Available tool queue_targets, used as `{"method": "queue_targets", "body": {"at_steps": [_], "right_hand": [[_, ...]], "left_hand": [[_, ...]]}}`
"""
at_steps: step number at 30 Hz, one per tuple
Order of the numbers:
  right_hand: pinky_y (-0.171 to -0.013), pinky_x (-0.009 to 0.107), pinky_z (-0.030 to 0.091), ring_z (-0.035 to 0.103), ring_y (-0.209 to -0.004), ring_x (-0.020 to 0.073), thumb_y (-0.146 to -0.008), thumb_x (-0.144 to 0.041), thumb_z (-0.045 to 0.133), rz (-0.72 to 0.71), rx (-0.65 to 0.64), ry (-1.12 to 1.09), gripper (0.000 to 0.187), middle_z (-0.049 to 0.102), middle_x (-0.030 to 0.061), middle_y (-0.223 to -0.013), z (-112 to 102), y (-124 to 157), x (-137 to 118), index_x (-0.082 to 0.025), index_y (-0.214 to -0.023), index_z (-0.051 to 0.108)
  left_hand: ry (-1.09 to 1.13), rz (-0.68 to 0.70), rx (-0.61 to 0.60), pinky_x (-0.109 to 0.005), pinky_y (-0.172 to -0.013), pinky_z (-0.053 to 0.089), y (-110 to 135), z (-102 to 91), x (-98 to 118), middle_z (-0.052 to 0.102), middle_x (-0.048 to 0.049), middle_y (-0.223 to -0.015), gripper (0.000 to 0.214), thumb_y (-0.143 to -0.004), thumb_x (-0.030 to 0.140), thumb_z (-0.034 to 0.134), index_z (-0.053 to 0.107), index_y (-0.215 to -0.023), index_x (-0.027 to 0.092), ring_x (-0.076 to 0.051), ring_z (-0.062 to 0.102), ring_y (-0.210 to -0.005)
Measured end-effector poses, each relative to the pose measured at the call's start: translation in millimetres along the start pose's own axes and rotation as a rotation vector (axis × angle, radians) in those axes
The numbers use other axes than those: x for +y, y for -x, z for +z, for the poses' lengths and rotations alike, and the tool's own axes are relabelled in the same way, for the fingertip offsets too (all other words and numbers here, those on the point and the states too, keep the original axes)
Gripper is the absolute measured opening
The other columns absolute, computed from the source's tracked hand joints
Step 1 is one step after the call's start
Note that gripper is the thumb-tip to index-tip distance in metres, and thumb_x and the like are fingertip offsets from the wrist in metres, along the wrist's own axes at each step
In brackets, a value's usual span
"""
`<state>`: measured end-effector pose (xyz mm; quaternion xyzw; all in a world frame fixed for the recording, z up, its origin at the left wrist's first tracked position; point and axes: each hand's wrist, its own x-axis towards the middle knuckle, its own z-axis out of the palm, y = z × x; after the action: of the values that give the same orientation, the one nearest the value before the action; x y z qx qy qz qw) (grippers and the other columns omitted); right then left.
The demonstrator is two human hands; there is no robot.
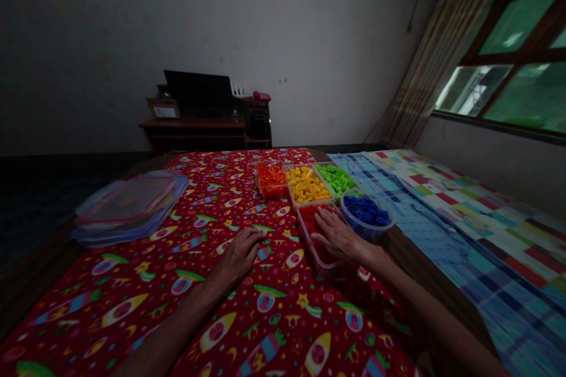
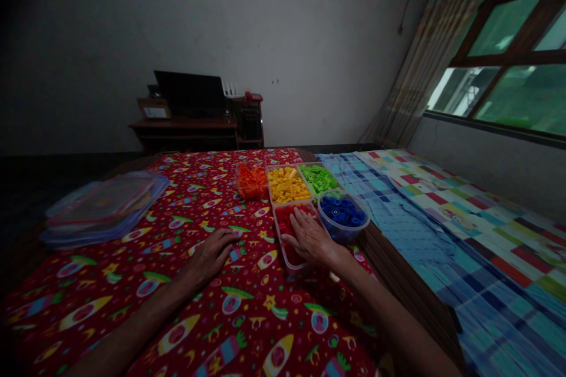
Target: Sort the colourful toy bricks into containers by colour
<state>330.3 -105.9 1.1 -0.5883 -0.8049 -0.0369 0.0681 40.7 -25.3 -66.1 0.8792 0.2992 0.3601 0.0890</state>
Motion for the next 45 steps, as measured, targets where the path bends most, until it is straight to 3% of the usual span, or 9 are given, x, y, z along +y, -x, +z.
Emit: {"method": "queue_targets", "body": {"at_steps": [6,11,18,24,29,34,39,42,45], "right_hand": [[-0.114,0.05,0.023,0.021,-0.142,0.0269,-0.098,-0.049,0.025,-0.003,0.041,-0.012,0.062,0.03,0.0182,-0.15,1,10,-9,-0.009,-0.144,0.036],[-0.113,0.054,0.019,0.011,-0.144,0.0272,-0.098,-0.05,0.021,-0.036,-0.057,-0.064,0.06,0.023,0.0138,-0.153,-3,3,-8,-0.015,-0.147,0.03],[-0.115,0.048,0.019,0.016,-0.143,0.0269,-0.097,-0.047,0.028,0.01,0.109,-0.011,0.062,0.024,0.0196,-0.152,-21,-5,-4,-0.006,-0.145,0.033],[-0.113,0.051,0.022,0.027,-0.139,0.0301,-0.095,-0.042,0.043,-0.026,-0.004,0.072,0.055,0.031,0.0238,-0.148,0,-12,-1,-0.007,-0.137,0.044],[-0.11,0.052,0.029,0.035,-0.135,0.0294,-0.096,-0.035,0.039,-0.046,0.172,-0.048,0.046,0.042,0.0211,-0.143,-10,-5,-5,-0.012,-0.134,0.05],[-0.098,0.039,0.046,0.054,-0.118,0.0222,-0.096,-0.025,0.036,-0.188,0.343,-0.384,0.037,0.059,0.0132,-0.127,-20,9,-54,-0.019,-0.127,0.054],[-0.075,0.026,0.051,0.061,-0.083,0.0157,-0.092,-0.016,0.042,-0.418,0.062,-0.543,0.021,0.066,0.0055,-0.091,14,26,-126,-0.02,-0.102,0.06],[-0.082,0.031,0.049,0.056,-0.093,0.0183,-0.09,-0.012,0.043,-0.496,0.065,-0.529,0.019,0.062,0.0069,-0.096,38,30,-143,-0.02,-0.099,0.058],[-0.087,0.033,0.048,0.053,-0.096,0.0185,-0.088,-0.008,0.043,-0.487,0.069,-0.578,0.022,0.06,0.006,-0.1,47,31,-143,-0.02,-0.101,0.056]], "left_hand": [[-0.01,-0.018,-0.022,-0.033,-0.083,0.054,-2,-1.7,2,0.063,-0.0073,-0.102,0.025,-0.089,0.019,0.042,0.063,-0.102,0.021,-0.019,0.062,-0.095],[-0.002,-0.014,-0.006,-0.033,-0.081,0.054,-2,-1.3,2,0.063,-0.0071,-0.101,0.025,-0.089,0.019,0.041,0.064,-0.1,0.021,-0.019,0.062,-0.095],[-0.002,-0.013,-0.013,-0.033,-0.082,0.054,-2,-1.8,2,0.063,-0.0073,-0.101,0.025,-0.09,0.021,0.041,0.064,-0.1,0.021,-0.02,0.062,-0.095],[-0.002,-0.009,-0.005,-0.034,-0.082,0.053,0,1.5,-1,0.063,-0.0075,-0.102,0.025,-0.09,0.02,0.042,0.064,-0.102,0.021,-0.02,0.061,-0.095],[0.011,0.004,0.0,-0.034,-0.082,0.053,1,0.9,0,0.062,-0.0077,-0.1,0.025,-0.09,0.016,0.041,0.062,-0.103,0.019,-0.018,0.06,-0.094],[0.031,-0.007,0.013,-0.034,-0.083,0.053,2,0.5,8,0.062,-0.0074,-0.101,0.024,-0.091,0.015,0.043,0.062,-0.104,0.02,-0.018,0.06,-0.094],[0.089,-0.082,-0.008,-0.032,-0.081,0.053,-4,-5.4,6,0.065,-0.006,-0.096,0.023,-0.089,0.016,0.044,0.065,-0.098,0.02,-0.017,0.062,-0.091],[0.036,-0.146,0.065,-0.033,-0.083,0.053,-15,-30.4,-16,0.066,-0.0057,-0.097,0.024,-0.087,0.014,0.043,0.066,-0.095,0.02,-0.017,0.063,-0.092],[-0.179,-0.228,0.16,-0.038,-0.091,0.049,-24,-76.7,-55,0.064,-0.0077,-0.102,0.024,-0.084,0.015,0.044,0.065,-0.096,0.018,-0.021,0.06,-0.099]]}}
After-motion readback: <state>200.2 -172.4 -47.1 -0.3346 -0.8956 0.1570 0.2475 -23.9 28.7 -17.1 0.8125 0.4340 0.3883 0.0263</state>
